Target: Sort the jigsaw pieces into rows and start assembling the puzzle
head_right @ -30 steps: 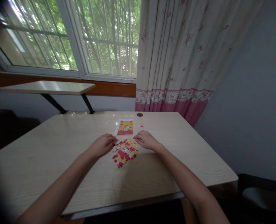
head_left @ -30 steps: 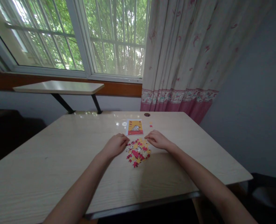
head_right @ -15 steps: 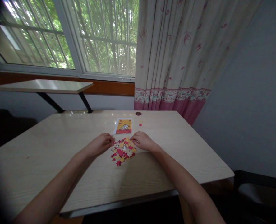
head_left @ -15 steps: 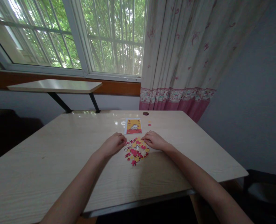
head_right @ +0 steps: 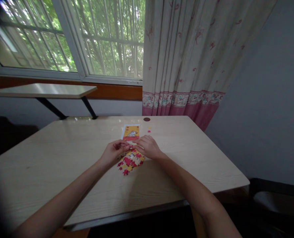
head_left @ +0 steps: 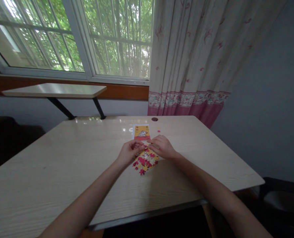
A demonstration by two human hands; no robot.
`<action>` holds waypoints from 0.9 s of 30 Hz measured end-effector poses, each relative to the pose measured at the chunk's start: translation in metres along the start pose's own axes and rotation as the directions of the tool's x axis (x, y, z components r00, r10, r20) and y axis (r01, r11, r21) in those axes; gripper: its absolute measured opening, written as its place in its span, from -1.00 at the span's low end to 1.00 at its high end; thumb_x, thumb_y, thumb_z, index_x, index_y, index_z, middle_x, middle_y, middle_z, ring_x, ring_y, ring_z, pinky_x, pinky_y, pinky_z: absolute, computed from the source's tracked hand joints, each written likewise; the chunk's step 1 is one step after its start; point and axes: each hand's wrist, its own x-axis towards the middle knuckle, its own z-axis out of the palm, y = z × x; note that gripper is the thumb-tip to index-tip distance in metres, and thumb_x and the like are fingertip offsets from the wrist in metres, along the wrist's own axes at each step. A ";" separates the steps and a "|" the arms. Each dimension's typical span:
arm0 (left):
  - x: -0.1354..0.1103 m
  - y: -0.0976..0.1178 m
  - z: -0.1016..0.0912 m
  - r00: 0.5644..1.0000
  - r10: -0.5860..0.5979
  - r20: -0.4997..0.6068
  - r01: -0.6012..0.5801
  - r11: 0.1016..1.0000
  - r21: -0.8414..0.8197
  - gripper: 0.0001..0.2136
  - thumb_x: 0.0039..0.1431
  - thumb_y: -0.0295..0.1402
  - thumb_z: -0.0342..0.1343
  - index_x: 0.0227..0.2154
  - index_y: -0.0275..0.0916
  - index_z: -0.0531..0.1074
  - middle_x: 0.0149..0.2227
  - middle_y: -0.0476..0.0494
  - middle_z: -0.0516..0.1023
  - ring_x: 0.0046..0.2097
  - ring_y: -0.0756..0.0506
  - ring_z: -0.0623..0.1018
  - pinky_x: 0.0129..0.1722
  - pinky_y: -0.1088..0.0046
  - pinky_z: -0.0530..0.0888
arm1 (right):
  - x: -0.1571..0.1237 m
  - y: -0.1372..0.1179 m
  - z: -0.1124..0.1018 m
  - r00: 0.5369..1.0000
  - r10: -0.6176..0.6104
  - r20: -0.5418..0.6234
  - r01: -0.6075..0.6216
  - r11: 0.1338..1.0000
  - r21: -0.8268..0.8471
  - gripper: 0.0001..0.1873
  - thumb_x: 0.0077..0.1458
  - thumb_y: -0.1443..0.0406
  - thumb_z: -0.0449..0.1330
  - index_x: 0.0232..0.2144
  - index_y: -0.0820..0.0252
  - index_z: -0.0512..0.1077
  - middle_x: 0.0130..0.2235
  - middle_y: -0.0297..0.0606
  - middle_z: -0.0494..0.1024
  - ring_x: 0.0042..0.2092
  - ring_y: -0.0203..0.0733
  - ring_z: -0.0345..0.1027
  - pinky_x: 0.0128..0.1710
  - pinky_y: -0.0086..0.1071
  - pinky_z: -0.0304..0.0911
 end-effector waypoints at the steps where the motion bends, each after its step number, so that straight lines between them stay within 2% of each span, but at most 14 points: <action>1: -0.001 0.002 0.001 1.000 0.002 -0.012 -0.002 1.000 -0.010 -0.72 -0.23 -0.23 0.31 -0.47 -0.30 0.44 -0.51 -0.04 0.50 -0.46 0.00 0.48 -0.40 0.47 0.43 | 0.000 -0.001 0.000 1.000 -0.014 -0.012 0.014 1.000 -0.004 -0.76 0.15 0.19 0.07 -0.21 0.17 0.44 -0.34 -0.21 0.52 -0.27 -0.21 0.32 -0.23 -0.33 0.19; 7: -0.004 0.012 0.003 1.000 0.007 -0.017 -0.007 1.000 -0.006 -0.72 -0.25 -0.24 0.32 -0.53 -0.32 0.43 -0.54 -0.05 0.51 -0.48 -0.01 0.48 -0.41 0.45 0.44 | -0.002 0.000 0.004 0.999 -0.052 -0.013 0.052 0.999 -0.003 -0.74 0.12 0.15 0.09 -0.22 0.15 0.45 -0.31 -0.21 0.53 -0.26 -0.22 0.34 -0.23 -0.33 0.17; 12: -0.004 0.011 0.004 1.000 0.016 -0.010 -0.016 1.000 -0.012 -0.74 -0.24 -0.24 0.32 -0.52 -0.32 0.47 -0.51 -0.09 0.55 -0.45 -0.03 0.51 -0.37 0.42 0.46 | -0.003 -0.002 0.005 0.997 -0.065 -0.052 0.065 0.998 -0.004 -0.75 0.12 0.16 0.10 -0.23 0.15 0.46 -0.32 -0.22 0.53 -0.27 -0.23 0.34 -0.24 -0.33 0.17; 21: -0.005 0.010 0.004 1.000 0.006 -0.001 -0.006 0.997 -0.074 -0.73 -0.22 -0.29 0.31 -0.41 -0.32 0.53 -0.43 -0.13 0.58 -0.40 -0.05 0.53 -0.31 0.40 0.47 | -0.003 0.001 0.003 0.982 -0.101 -0.158 0.099 0.995 -0.021 -0.82 0.06 0.23 0.15 -0.28 0.16 0.46 -0.36 -0.23 0.50 -0.30 -0.24 0.33 -0.26 -0.34 0.18; 24: -0.006 0.016 0.004 1.000 0.027 -0.004 -0.027 1.000 -0.009 -0.68 -0.15 -0.29 0.26 -0.28 -0.31 0.52 -0.42 -0.12 0.58 -0.38 -0.06 0.53 -0.29 0.39 0.47 | -0.002 0.005 -0.004 0.974 -0.111 -0.197 0.106 0.994 -0.033 -0.83 0.04 0.24 0.18 -0.29 0.16 0.46 -0.38 -0.24 0.49 -0.31 -0.24 0.32 -0.27 -0.33 0.17; 27: -0.004 0.019 -0.004 0.993 0.105 -0.050 -0.093 0.975 0.202 -0.73 -0.05 -0.28 0.17 -0.27 -0.30 0.51 -0.39 -0.13 0.57 -0.38 -0.06 0.51 -0.31 0.40 0.45 | -0.003 0.011 -0.018 0.971 -0.090 -0.221 0.083 0.996 -0.042 -0.83 0.04 0.26 0.18 -0.26 0.14 0.46 -0.36 -0.24 0.49 -0.29 -0.23 0.32 -0.25 -0.32 0.18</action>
